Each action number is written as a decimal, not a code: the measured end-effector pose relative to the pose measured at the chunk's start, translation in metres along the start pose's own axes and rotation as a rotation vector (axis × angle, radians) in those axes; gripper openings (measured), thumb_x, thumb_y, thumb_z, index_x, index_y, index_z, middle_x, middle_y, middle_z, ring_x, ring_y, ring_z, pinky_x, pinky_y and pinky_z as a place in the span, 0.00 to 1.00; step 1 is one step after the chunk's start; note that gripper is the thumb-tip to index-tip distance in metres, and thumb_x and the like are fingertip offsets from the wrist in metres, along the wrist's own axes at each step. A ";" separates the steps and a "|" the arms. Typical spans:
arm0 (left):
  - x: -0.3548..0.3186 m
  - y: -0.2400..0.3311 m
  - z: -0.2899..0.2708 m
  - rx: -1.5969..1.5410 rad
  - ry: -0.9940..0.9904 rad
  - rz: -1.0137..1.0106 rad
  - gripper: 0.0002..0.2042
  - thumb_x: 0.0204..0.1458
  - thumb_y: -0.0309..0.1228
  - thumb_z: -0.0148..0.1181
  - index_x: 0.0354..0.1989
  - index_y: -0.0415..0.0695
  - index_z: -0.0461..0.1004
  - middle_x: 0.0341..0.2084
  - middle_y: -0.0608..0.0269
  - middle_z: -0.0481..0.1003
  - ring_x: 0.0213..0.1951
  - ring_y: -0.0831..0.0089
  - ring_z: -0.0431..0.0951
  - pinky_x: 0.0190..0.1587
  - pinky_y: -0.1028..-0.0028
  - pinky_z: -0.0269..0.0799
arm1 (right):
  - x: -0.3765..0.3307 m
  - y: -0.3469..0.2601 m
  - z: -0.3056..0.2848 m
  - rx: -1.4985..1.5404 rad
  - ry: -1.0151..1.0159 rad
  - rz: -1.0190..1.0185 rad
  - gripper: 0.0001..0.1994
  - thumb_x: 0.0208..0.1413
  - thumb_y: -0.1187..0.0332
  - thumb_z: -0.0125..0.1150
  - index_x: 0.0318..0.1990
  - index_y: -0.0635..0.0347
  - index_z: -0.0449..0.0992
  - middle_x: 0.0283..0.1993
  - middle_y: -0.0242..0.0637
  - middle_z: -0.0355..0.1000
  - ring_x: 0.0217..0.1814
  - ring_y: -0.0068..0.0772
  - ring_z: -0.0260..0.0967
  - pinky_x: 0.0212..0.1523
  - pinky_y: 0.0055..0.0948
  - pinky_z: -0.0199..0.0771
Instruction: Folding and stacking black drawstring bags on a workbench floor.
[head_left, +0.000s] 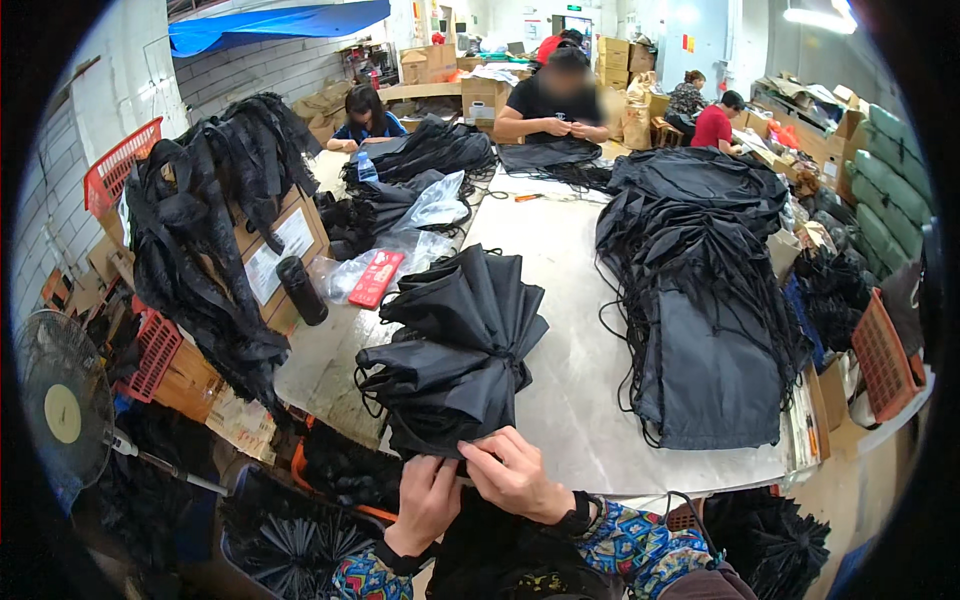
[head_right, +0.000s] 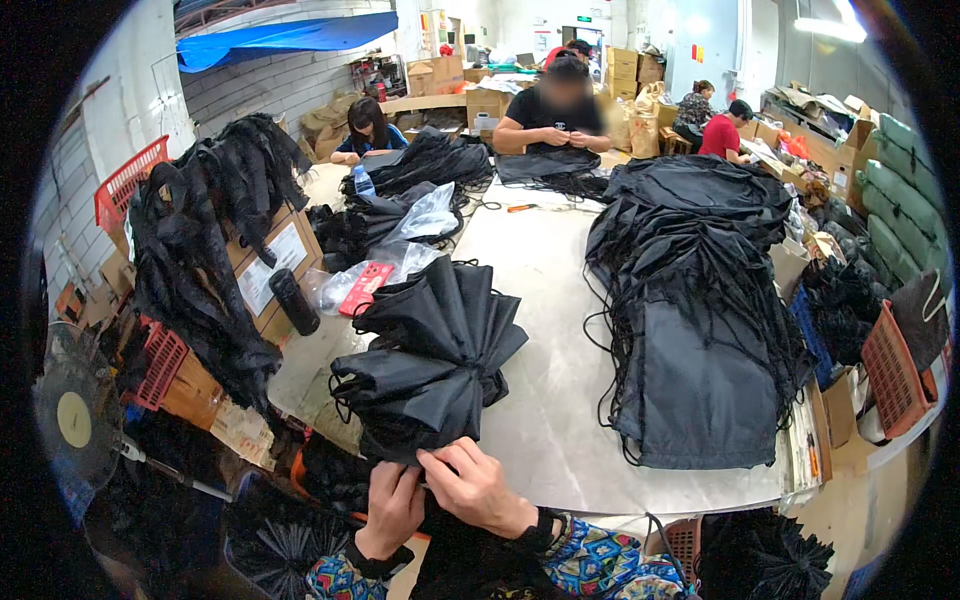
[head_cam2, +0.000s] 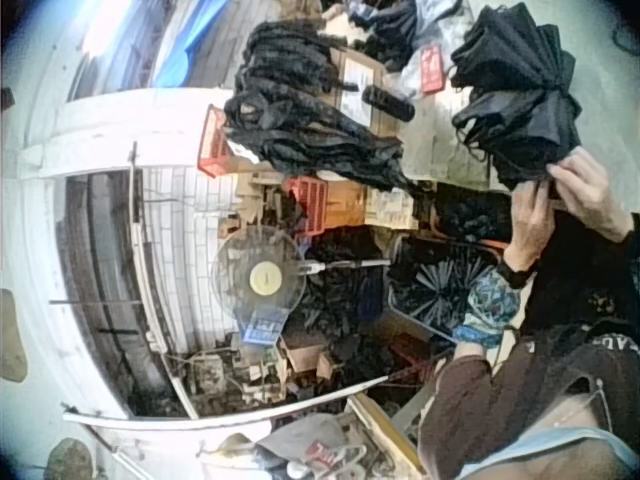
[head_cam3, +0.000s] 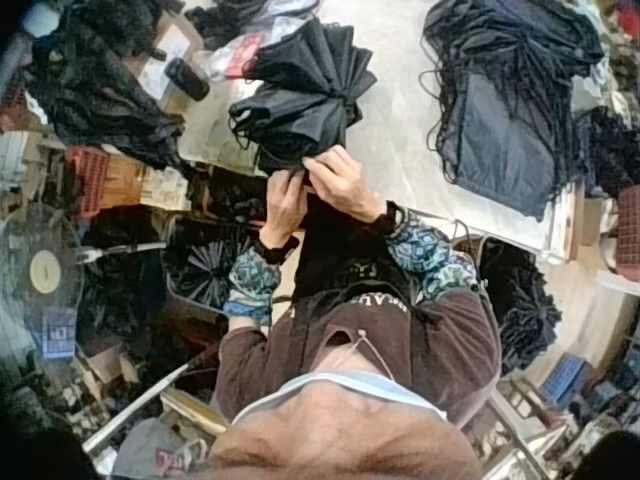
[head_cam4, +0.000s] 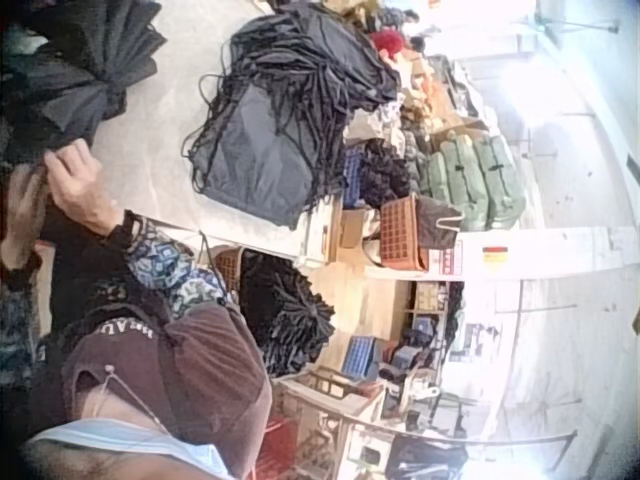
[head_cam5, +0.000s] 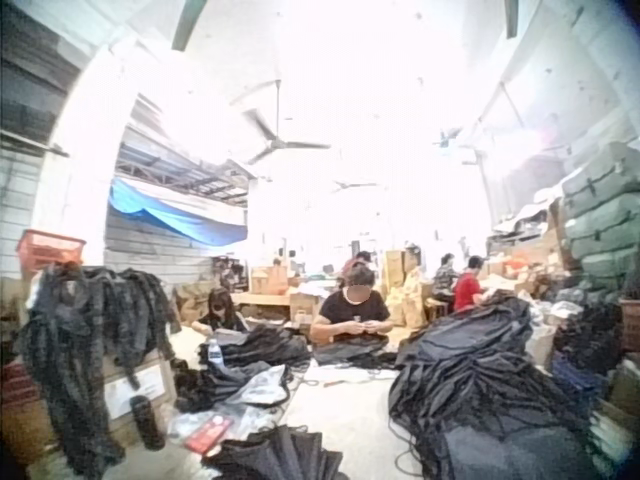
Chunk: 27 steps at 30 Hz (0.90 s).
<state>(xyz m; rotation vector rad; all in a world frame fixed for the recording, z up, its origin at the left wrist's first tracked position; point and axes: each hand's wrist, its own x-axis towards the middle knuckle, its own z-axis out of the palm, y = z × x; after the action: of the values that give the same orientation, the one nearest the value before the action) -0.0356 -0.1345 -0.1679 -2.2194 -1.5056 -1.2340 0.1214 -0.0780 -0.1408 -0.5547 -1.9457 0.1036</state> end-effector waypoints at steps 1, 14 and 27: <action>-0.003 -0.007 0.006 -0.109 -0.114 -0.030 0.14 0.43 0.21 0.58 0.42 0.37 0.73 0.34 0.50 0.72 0.37 0.53 0.73 0.38 0.63 0.69 | 0.000 -0.002 0.000 0.003 -0.001 -0.002 0.16 0.38 0.79 0.65 0.39 0.67 0.77 0.31 0.37 0.69 0.31 0.36 0.68 0.28 0.28 0.71; 0.021 -0.038 0.060 -0.076 -0.254 0.147 0.21 0.50 0.33 0.56 0.54 0.46 0.70 0.51 0.53 0.71 0.57 0.56 0.68 0.58 0.55 0.59 | -0.002 -0.004 -0.001 -0.050 -0.028 -0.025 0.15 0.38 0.80 0.65 0.39 0.65 0.78 0.30 0.34 0.69 0.30 0.32 0.68 0.27 0.26 0.70; 0.002 -0.066 0.092 -0.359 -0.319 0.250 0.16 0.54 0.31 0.49 0.51 0.44 0.71 0.49 0.52 0.73 0.54 0.57 0.70 0.57 0.60 0.62 | 0.008 -0.015 0.005 -0.024 0.031 -0.002 0.15 0.35 0.84 0.63 0.35 0.65 0.79 0.26 0.37 0.70 0.26 0.36 0.67 0.26 0.29 0.68</action>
<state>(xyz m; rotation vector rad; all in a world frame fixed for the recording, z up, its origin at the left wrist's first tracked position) -0.0419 -0.0506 -0.2430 -2.8501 -1.1122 -1.1893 0.1096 -0.0871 -0.1311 -0.5675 -1.9200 0.0699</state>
